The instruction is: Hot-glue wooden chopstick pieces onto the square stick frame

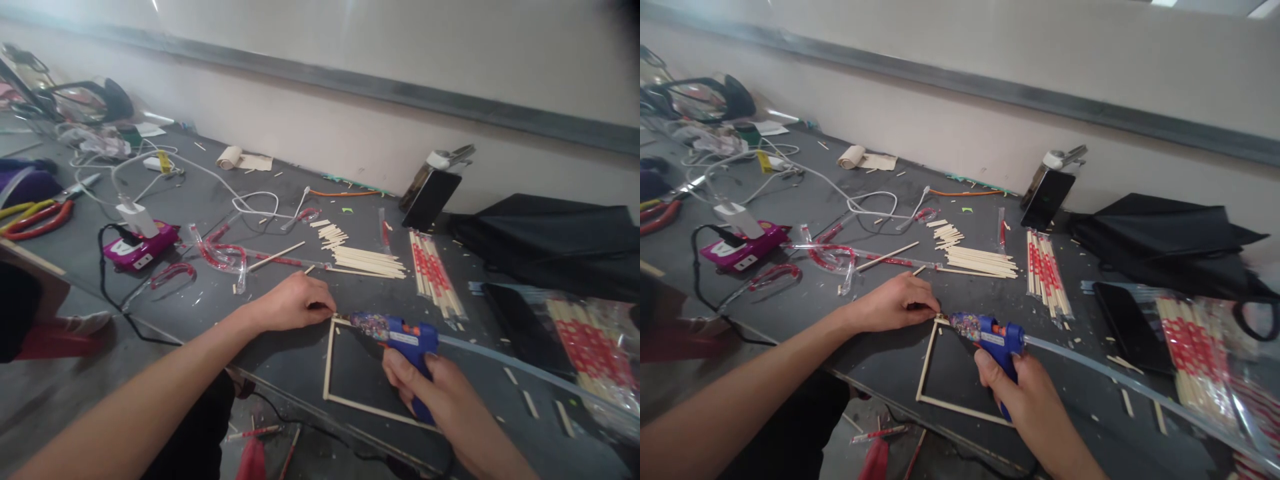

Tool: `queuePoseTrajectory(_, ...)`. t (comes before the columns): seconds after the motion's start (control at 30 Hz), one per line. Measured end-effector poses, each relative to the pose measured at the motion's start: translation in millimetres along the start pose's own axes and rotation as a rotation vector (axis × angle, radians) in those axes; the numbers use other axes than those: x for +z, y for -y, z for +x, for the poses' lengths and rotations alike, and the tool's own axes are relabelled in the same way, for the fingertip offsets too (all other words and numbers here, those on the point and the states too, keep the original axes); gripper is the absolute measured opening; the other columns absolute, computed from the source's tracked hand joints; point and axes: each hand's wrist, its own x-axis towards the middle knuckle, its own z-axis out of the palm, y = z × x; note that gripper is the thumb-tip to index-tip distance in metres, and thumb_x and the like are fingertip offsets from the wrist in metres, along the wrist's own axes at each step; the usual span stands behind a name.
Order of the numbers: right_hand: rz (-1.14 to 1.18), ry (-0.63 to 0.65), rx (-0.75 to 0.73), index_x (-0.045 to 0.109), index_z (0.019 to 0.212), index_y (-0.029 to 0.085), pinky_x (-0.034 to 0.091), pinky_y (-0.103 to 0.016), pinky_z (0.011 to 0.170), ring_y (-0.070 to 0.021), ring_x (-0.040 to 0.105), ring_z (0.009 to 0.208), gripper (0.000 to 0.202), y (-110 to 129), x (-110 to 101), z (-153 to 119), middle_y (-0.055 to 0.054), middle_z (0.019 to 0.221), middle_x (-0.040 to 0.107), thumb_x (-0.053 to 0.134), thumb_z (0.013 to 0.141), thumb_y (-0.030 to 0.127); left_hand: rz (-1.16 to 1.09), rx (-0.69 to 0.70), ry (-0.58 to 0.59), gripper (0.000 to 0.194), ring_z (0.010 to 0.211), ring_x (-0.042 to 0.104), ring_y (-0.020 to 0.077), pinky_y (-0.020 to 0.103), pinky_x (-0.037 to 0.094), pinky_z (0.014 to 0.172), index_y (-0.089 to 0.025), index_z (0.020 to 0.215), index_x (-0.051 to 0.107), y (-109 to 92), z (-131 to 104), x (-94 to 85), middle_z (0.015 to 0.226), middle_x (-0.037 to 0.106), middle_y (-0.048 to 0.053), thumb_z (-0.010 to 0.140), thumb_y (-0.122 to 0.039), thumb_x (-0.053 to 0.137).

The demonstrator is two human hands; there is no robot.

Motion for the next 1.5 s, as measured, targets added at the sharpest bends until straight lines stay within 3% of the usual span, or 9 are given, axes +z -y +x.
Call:
queuePoseTrajectory(0.2,0.224,0.135,0.036,0.053,0.066,0.02,0.031,-0.024,0.049,-0.0125,0.041,0.05,0.05,1,-4,-4,0.004,0.051,0.042,0.046,0.083,0.066,0.015,-0.008,0.004,0.015,0.071,0.062,0.0117,0.023,0.043,0.07,-0.017,0.082,0.071,-1,0,-0.6,0.077,0.07,0.002,0.083,-0.012,0.057)
queuePoseTrajectory(0.37,0.44,0.077,0.051,0.057,0.078,0.019,0.033,-0.025,0.049,-0.0126,0.041,0.054,0.045,12,-8,-11,-0.001,0.067,0.053,0.055,0.078,0.063,0.012,-0.01,0.01,0.014,0.071,0.06,0.0117,0.023,0.043,0.069,-0.017,0.083,0.071,-1,-1,-1.4,0.077,0.069,0.003,0.083,-0.012,0.057)
queuePoseTrajectory(0.73,0.432,0.022,0.004,0.062,0.083,0.018,0.033,-0.024,0.048,-0.0108,0.041,0.054,0.042,-3,-14,-12,0.0,0.066,0.053,0.053,0.083,0.059,0.0,-0.015,0.034,0.019,0.072,0.059,0.0117,0.023,0.042,0.071,-0.017,0.087,0.07,-5,-2,-4.7,0.077,0.067,0.003,0.082,-0.008,0.054)
queuePoseTrajectory(1.03,0.492,0.005,0.027,0.062,0.082,0.018,0.032,-0.023,0.046,-0.0103,0.04,0.052,0.043,-2,-16,-14,0.001,0.062,0.051,0.056,0.081,0.06,0.078,-0.112,0.07,0.013,0.079,0.061,0.012,0.028,0.039,0.083,-0.02,0.088,0.071,-12,-6,-6.3,0.082,0.068,0.0,0.086,-0.018,0.058)
queuePoseTrajectory(1.17,0.52,-0.035,0.015,0.062,0.086,0.018,0.034,-0.024,0.046,-0.0107,0.043,0.052,0.042,0,-16,-15,-0.003,0.07,0.058,0.059,0.079,0.059,0.112,-0.095,0.072,0.014,0.081,0.062,0.0125,0.029,0.038,0.083,-0.02,0.089,0.071,-12,-7,-6.0,0.085,0.068,0.001,0.087,-0.018,0.057)
queuePoseTrajectory(1.5,0.646,-0.069,0.01,0.063,0.086,0.017,0.034,-0.021,0.045,-0.0096,0.044,0.054,0.038,-4,-18,-17,-0.003,0.074,0.059,0.063,0.08,0.055,0.161,-0.046,0.061,0.016,0.08,0.061,0.0126,0.029,0.039,0.078,-0.019,0.088,0.07,-15,-6,-5.4,0.082,0.067,0.002,0.088,-0.016,0.055)
